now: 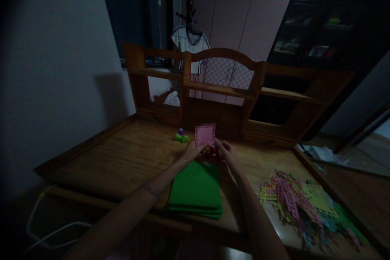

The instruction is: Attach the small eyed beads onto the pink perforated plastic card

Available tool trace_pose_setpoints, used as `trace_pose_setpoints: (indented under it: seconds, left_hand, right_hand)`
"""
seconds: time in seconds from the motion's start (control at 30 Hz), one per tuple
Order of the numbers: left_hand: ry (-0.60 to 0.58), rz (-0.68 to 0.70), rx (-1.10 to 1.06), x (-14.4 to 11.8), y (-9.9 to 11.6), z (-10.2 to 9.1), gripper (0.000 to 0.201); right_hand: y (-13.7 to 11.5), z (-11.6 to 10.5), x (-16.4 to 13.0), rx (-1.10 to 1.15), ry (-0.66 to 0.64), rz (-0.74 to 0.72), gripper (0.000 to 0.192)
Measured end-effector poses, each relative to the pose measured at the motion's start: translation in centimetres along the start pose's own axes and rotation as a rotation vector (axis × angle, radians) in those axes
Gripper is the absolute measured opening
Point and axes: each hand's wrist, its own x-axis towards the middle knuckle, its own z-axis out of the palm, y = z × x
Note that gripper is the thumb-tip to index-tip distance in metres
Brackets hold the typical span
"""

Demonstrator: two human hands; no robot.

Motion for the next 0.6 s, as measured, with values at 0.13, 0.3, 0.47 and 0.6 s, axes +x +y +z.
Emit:
trace_pose_setpoints:
  seconds: [0.13,0.3,0.47,0.6]
  left_hand:
    - [-0.009,-0.010,-0.033,-0.15,0.66,-0.14,0.043]
    - [-0.004,0.003,-0.052,-0.11,0.83,-0.04,0.041]
    - [0.000,-0.027,-0.082,-0.11,0.77,0.10,0.041]
    - [0.000,-0.045,-0.053,-0.05,0.53,0.10,0.045]
  right_hand:
    - [-0.30,0.02,-0.12,-0.005,-0.006,-0.005,0.044]
    - [-0.68,0.16,-0.18,-0.008,0.031,0.010,0.047]
    - [-0.57,0.12,-0.27,0.016,-0.013,0.026,0.044]
    - [-0.28,0.16,-0.26,-0.013,-0.054,0.075,0.046]
